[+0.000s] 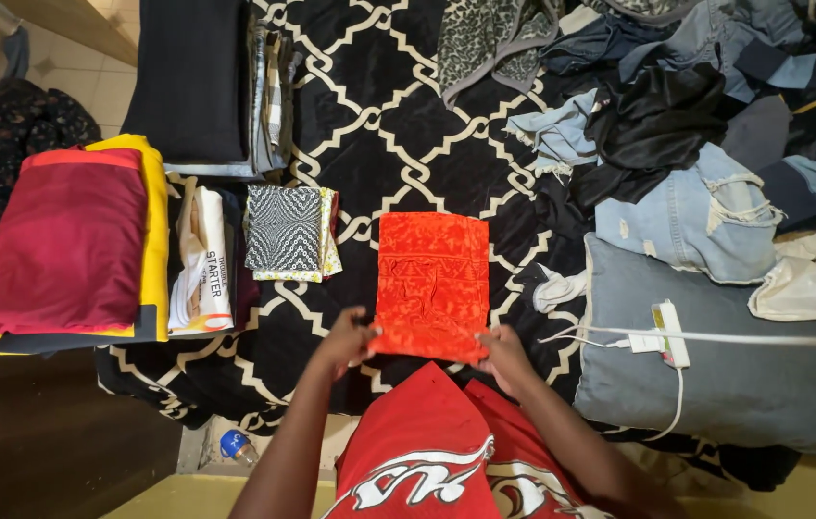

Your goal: Folding various items of clothing and organizing them into stacks on a bed

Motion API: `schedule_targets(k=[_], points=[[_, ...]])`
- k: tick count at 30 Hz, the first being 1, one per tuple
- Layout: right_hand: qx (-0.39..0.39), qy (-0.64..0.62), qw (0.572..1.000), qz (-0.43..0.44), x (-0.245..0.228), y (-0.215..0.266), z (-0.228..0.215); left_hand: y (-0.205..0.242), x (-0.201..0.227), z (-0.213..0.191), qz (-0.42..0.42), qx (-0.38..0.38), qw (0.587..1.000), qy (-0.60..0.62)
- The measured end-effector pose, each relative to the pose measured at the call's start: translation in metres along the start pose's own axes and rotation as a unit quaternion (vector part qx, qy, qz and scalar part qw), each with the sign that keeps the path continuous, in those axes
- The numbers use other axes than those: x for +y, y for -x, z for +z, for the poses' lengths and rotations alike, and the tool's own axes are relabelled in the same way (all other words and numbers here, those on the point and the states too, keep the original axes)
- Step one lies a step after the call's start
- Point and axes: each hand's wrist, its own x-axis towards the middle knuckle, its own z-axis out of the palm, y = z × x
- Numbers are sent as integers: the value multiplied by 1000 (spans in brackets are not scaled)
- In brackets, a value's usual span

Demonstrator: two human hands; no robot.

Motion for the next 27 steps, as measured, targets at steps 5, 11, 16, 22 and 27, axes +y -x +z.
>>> schedule_targets(k=[5,11,16,22,27], points=[[-12,-111,990,-85,-32,-69,13,-25,70,20,61,31,998,5],[-57,-211,971,-101,-93,-122,23,-65,114,54,139,58,985,85],[-27,-134,984,-112,-66,-156,2,-32,118,66,160,100,977,96],[129,76,984,-93,-10,-182,-20,-123,9,38,73,202,967,-139],[83,123,987,-58,-34,-151,0,-151,-11,39,44,156,977,-141]])
